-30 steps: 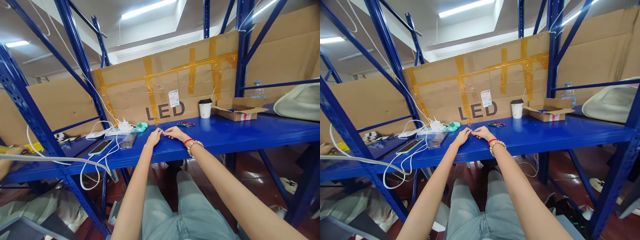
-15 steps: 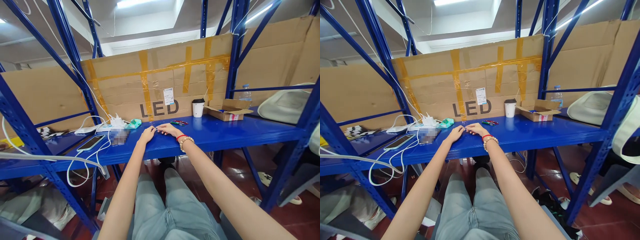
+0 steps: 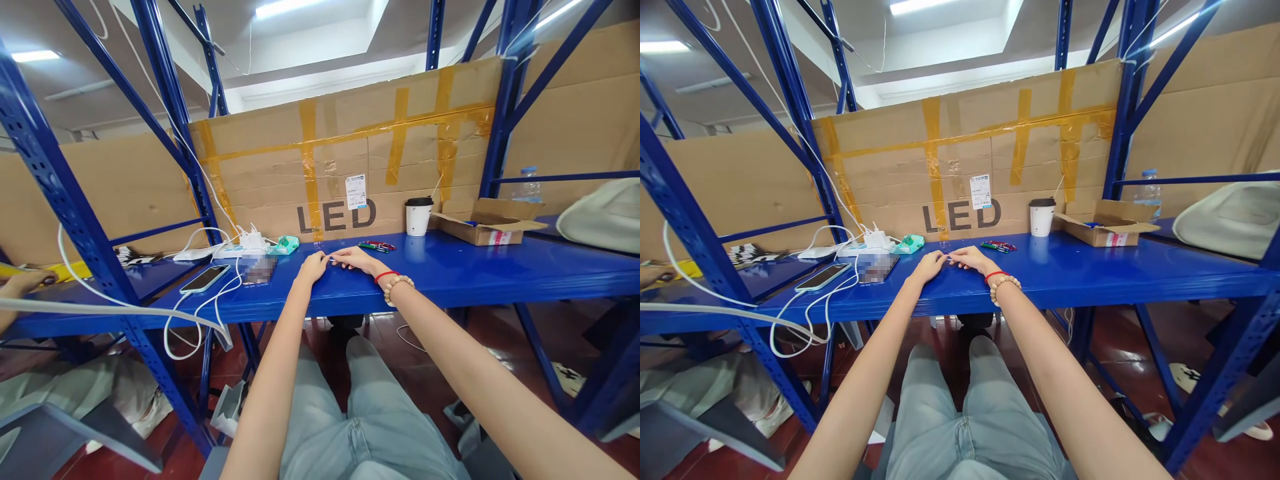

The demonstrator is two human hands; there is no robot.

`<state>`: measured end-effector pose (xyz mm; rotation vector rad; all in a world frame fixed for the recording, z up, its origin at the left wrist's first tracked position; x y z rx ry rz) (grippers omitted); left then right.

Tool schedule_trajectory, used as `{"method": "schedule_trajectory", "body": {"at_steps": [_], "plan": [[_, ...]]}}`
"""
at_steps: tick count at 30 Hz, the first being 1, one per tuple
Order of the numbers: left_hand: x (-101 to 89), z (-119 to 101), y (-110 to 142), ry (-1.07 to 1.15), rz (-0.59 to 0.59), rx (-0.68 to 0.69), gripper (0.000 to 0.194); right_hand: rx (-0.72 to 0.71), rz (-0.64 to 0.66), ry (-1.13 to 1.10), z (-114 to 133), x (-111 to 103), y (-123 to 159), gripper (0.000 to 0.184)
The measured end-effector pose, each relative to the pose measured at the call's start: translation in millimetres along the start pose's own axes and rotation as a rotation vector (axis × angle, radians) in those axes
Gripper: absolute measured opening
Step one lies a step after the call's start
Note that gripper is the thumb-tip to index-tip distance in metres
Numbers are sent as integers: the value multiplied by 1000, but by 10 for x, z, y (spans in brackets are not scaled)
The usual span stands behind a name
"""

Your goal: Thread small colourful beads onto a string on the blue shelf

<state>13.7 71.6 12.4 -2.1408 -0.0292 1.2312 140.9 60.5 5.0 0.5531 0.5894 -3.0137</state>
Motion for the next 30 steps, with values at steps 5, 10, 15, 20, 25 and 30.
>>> {"method": "schedule_trajectory", "body": {"at_steps": [5, 10, 15, 20, 25, 30], "plan": [[-21, 13, 8, -11, -12, -36, 27, -6, 37, 33, 6, 14, 0, 42], [-55, 20, 18, -29, -28, -82, 27, -30, -6, 74, 10, 32, -25, 47], [-87, 13, 40, -75, -21, -121, 27, -126, -28, 198, -10, 67, -81, 41], [-86, -5, 49, -95, 14, -128, 29, -215, 19, 292, -21, 101, -126, 33], [-88, -18, 48, -100, 17, -125, 32, -114, 8, 192, -50, 79, -160, 35], [-113, -3, 46, -92, -29, -149, 32, -113, 29, 130, -60, 73, -175, 34]]}}
Point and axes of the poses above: each hand's wrist, its own y-axis away from the middle knuckle, its own x-axis out of the palm, z = x × y, the point moved 6 cm from there along -y, towards the middle knuckle, and after that the axes turned 10 degrees about -z, right-handed, at the moved point
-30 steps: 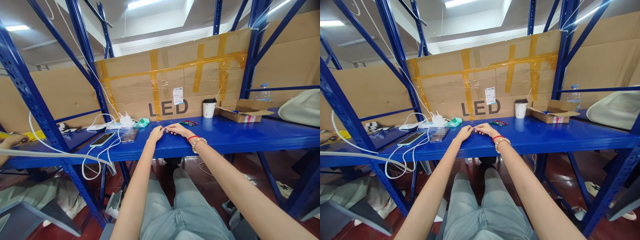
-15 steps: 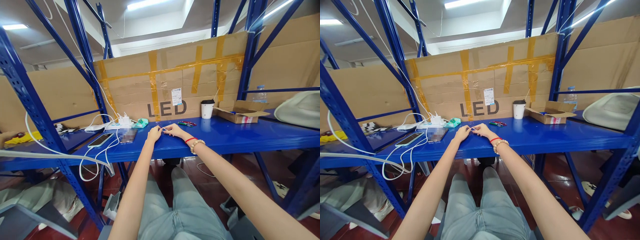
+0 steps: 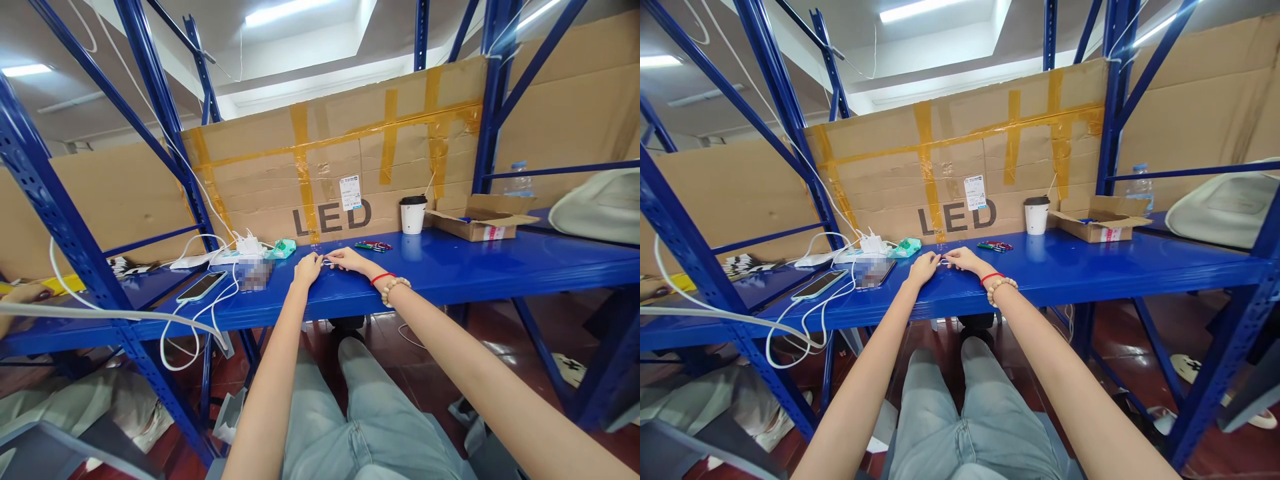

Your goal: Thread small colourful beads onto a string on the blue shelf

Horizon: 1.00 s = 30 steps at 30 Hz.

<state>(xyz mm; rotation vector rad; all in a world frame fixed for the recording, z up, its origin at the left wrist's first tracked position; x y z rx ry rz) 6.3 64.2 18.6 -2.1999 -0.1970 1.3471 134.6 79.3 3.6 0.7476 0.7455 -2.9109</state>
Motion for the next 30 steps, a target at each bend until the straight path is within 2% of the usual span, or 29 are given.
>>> {"method": "schedule_trajectory", "body": {"at_steps": [3, 7, 12, 16, 19, 24, 30], "plan": [[-11, -8, -2, 21, -7, -3, 32, -39, 17, -15, 9, -7, 12, 37], [-26, -11, 7, 20, 6, -30, 43, -25, 1, -10, 15, -33, 38, 43], [-40, -44, 27, 37, 22, 13, 34, -13, 21, -37, 19, -29, 43, 45], [-47, -43, 26, 3, 16, 10, 36, 3, 28, -68, 40, -19, 48, 47], [-59, -17, 13, -42, -12, -31, 39, -18, 25, -10, 104, -7, 75, 49], [-45, 10, 3, -73, -5, -61, 38, -168, 49, 112, 205, 29, 113, 46], [-58, 0, 10, -89, 2, -42, 39, -243, -37, 410, 251, 28, 108, 34]]}}
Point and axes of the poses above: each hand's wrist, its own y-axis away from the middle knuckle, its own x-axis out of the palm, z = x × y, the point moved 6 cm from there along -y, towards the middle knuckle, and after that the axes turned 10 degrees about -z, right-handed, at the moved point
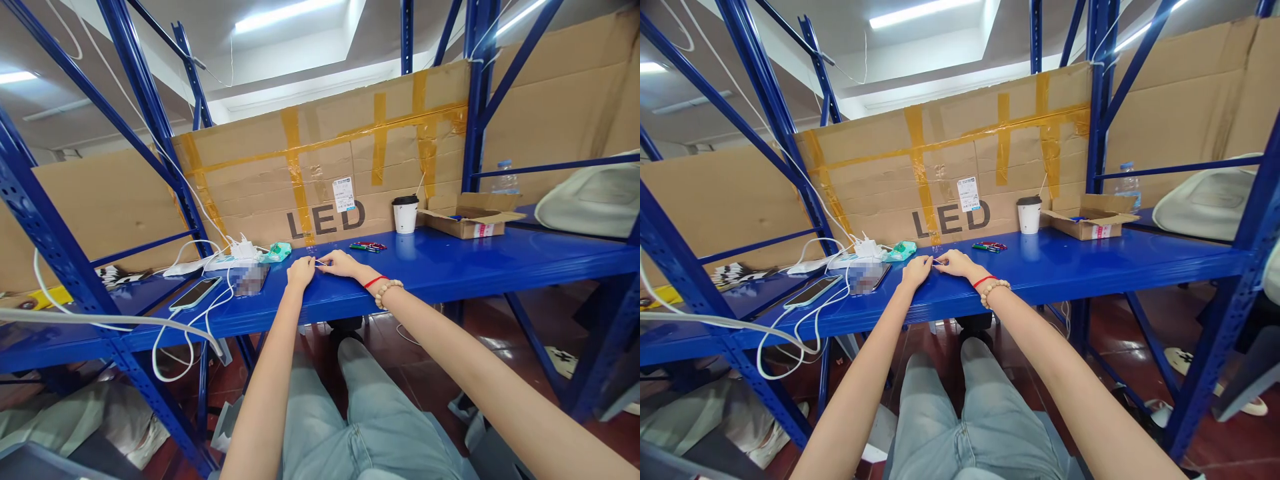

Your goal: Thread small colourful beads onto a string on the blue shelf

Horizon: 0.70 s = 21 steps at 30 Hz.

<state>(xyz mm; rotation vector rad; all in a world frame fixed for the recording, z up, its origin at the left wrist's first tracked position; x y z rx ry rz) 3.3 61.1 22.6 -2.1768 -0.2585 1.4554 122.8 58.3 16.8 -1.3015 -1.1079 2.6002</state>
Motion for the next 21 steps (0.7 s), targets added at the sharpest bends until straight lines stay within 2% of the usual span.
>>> {"method": "schedule_trajectory", "body": {"at_steps": [4, 8, 16, 21], "plan": [[-1, 8, -4, -5, 9, 5, 40, -4, -4, 142, 87, -11, -5, 28], [23, 21, -28, -8, 15, 27, 40, 8, 33, 195, 122, -2, -2, 28], [21, -4, -32, 18, 6, 67, 41, 14, 4, 139, 101, -20, 3, 29], [16, -31, -22, 55, -13, 72, 39, 30, -72, 100, 67, -49, -17, 32]]}}
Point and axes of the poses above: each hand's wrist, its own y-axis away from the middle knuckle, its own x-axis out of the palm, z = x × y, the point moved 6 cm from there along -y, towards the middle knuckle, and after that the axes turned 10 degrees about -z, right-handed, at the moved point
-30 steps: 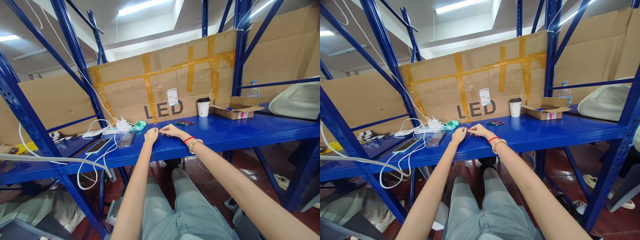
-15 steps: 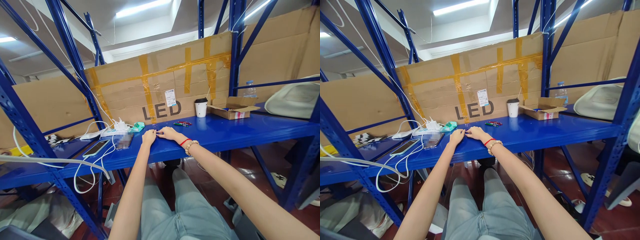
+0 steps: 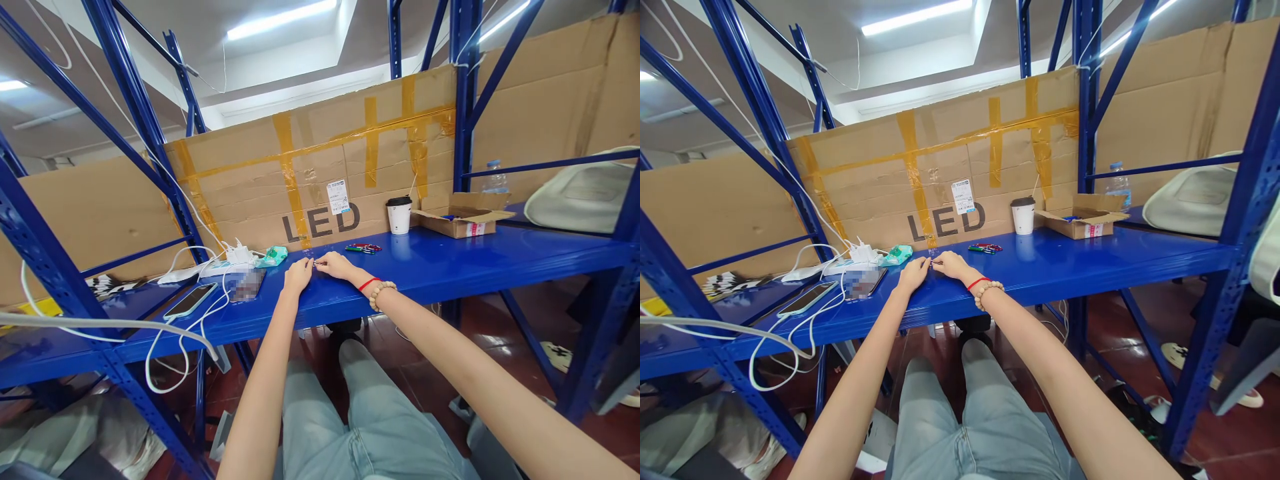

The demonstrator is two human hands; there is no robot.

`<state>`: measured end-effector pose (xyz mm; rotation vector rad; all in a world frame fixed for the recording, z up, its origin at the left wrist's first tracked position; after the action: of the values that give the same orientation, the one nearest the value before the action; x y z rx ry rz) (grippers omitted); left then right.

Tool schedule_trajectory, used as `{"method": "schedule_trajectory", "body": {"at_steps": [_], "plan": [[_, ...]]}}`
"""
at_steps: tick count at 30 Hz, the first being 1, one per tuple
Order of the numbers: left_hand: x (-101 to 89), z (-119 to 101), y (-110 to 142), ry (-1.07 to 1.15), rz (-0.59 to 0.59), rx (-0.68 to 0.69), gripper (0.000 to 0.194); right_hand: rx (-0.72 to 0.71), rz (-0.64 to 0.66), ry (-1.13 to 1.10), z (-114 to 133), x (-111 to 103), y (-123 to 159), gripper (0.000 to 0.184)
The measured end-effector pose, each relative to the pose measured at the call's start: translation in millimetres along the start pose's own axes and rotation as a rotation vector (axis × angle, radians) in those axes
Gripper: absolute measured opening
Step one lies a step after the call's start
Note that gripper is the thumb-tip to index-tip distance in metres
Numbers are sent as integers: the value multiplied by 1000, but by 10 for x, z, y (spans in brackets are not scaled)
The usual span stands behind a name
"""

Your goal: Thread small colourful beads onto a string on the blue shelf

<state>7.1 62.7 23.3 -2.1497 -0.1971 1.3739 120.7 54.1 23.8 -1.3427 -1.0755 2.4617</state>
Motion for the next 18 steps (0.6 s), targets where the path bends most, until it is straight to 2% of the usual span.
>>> {"method": "schedule_trajectory", "body": {"at_steps": [7, 18], "plan": [[-5, -17, -3, 68, -12, -22, 35, 99, -143, -9, -113, -97, -27, 31], [10, -35, -2, 112, 15, 21, 34, 44, -170, -128, -164, -72, -52, 32]]}}
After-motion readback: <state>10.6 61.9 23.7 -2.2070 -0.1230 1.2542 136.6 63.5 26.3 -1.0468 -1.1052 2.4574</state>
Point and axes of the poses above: each hand's wrist, its own y-axis away from the middle knuckle, its own x-axis out of the palm, z = x × y, the point moved 6 cm from there along -y, towards the middle knuckle, and after that the axes turned 10 degrees about -z, right-handed, at the moved point
